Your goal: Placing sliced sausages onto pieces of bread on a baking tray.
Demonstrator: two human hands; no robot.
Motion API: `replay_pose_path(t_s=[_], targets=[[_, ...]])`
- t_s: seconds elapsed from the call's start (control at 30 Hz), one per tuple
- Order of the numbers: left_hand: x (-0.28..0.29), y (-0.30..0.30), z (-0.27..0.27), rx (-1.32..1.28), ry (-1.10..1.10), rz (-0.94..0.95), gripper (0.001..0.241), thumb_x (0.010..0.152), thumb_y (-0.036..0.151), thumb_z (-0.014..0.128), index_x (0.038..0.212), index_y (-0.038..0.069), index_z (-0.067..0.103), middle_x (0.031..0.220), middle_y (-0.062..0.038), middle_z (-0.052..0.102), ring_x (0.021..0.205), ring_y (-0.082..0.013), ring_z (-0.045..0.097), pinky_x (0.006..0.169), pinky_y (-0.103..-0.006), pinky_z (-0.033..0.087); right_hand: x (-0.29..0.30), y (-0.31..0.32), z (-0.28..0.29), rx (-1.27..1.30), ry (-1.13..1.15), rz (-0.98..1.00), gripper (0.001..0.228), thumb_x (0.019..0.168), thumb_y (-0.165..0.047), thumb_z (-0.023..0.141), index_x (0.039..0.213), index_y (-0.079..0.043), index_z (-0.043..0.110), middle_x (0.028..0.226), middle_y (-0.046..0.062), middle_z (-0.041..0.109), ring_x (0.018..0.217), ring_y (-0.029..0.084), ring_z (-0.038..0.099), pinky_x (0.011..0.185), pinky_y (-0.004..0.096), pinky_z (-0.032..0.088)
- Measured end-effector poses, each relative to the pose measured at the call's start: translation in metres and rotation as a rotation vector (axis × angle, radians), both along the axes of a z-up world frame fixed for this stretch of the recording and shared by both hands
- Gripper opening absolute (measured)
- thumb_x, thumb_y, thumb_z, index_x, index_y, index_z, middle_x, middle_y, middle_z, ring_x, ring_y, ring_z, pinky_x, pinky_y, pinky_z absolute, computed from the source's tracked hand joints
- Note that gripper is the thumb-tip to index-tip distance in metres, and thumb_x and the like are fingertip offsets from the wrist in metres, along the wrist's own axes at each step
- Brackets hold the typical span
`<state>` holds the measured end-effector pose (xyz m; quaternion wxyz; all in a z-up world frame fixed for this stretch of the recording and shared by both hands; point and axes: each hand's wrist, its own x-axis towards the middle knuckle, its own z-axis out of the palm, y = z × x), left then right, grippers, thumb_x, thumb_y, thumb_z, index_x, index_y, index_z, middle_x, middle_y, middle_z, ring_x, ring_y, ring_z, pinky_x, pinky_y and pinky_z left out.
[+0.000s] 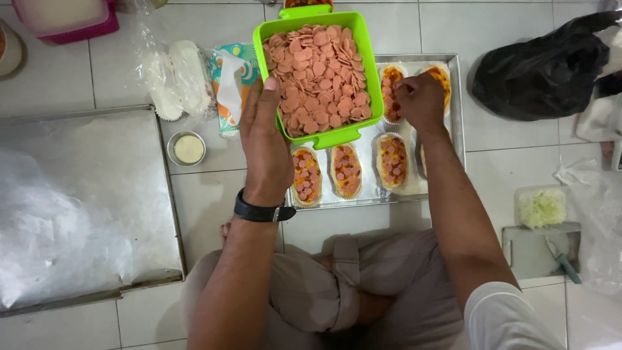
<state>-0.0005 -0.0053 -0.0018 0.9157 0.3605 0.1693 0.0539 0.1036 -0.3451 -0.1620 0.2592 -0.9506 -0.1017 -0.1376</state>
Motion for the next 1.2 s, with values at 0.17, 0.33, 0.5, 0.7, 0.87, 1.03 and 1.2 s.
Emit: replay_pose_path(t_s=[0.17, 0.33, 0.5, 0.7, 0.87, 1.03, 1.2], targets=[[0.001, 0.000, -0.005, 0.033, 0.032, 0.002, 0.076, 0.099, 0.032, 0.065, 0.154, -0.010, 0.033, 0.147, -0.018, 0.054, 0.132, -0.0231, 0.056, 0.111, -0.0361, 0.047, 0.003, -0.011, 0.030, 0.535, 0.152, -0.123, 0.015, 0.096, -0.009, 0.065, 0.101, -0.004, 0.078, 0.087, 0.005, 0.072, 0.076, 0.017, 0.064, 0.068, 0.030, 0.051], [-0.002, -0.006, 0.004, 0.052, -0.030, -0.047, 0.071, 0.102, 0.031, 0.064, 0.152, -0.015, 0.043, 0.141, -0.019, 0.058, 0.127, -0.0236, 0.057, 0.110, -0.0357, 0.047, -0.015, 0.008, 0.116, 1.276, 0.364, -0.195, 0.015, 0.095, -0.004, 0.063, 0.102, 0.000, 0.076, 0.083, 0.003, 0.068, 0.071, 0.012, 0.058, 0.062, 0.026, 0.045], [-0.007, -0.021, 0.006, 0.221, -0.031, -0.171, 0.068, 0.103, 0.032, 0.059, 0.154, -0.010, 0.043, 0.141, -0.015, 0.060, 0.129, -0.0194, 0.057, 0.112, -0.0322, 0.045, -0.055, 0.055, 0.185, 0.900, 0.251, 0.118, 0.014, 0.103, -0.002, 0.068, 0.115, 0.001, 0.075, 0.104, 0.003, 0.065, 0.090, 0.011, 0.058, 0.081, 0.025, 0.049], [-0.016, -0.039, 0.001, 0.300, -0.051, -0.298, 0.060, 0.104, 0.028, 0.060, 0.152, -0.006, 0.046, 0.142, -0.011, 0.059, 0.129, -0.0166, 0.055, 0.112, -0.0309, 0.043, -0.079, 0.090, 0.205, 0.190, -0.042, 0.325, 0.024, 0.094, -0.004, 0.082, 0.118, -0.006, 0.078, 0.113, 0.007, 0.063, 0.109, 0.024, 0.061, 0.095, 0.036, 0.053], [-0.019, -0.048, -0.003, 0.263, -0.068, -0.345, 0.059, 0.104, 0.029, 0.061, 0.150, -0.006, 0.048, 0.140, -0.011, 0.060, 0.128, -0.0164, 0.056, 0.110, -0.0320, 0.045, -0.081, 0.093, 0.210, 0.058, -0.042, 0.353, 0.031, 0.086, -0.009, 0.088, 0.114, -0.005, 0.076, 0.113, 0.010, 0.059, 0.109, 0.028, 0.058, 0.092, 0.039, 0.051], [-0.018, -0.048, -0.004, 0.187, -0.070, -0.349, 0.060, 0.104, 0.028, 0.061, 0.150, -0.006, 0.046, 0.141, -0.011, 0.059, 0.129, -0.0166, 0.056, 0.111, -0.0324, 0.045, -0.082, 0.093, 0.215, 0.032, -0.011, 0.336, 0.029, 0.085, -0.010, 0.089, 0.107, -0.003, 0.072, 0.113, 0.010, 0.058, 0.109, 0.029, 0.059, 0.091, 0.039, 0.052], [-0.019, -0.046, -0.002, 0.277, -0.067, -0.332, 0.060, 0.105, 0.030, 0.060, 0.150, -0.007, 0.047, 0.142, -0.013, 0.060, 0.130, -0.0170, 0.055, 0.112, -0.0320, 0.044, -0.084, 0.098, 0.213, -0.028, -0.067, 0.341, 0.026, 0.084, -0.010, 0.089, 0.102, -0.002, 0.072, 0.111, 0.009, 0.059, 0.108, 0.029, 0.058, 0.093, 0.041, 0.050]])
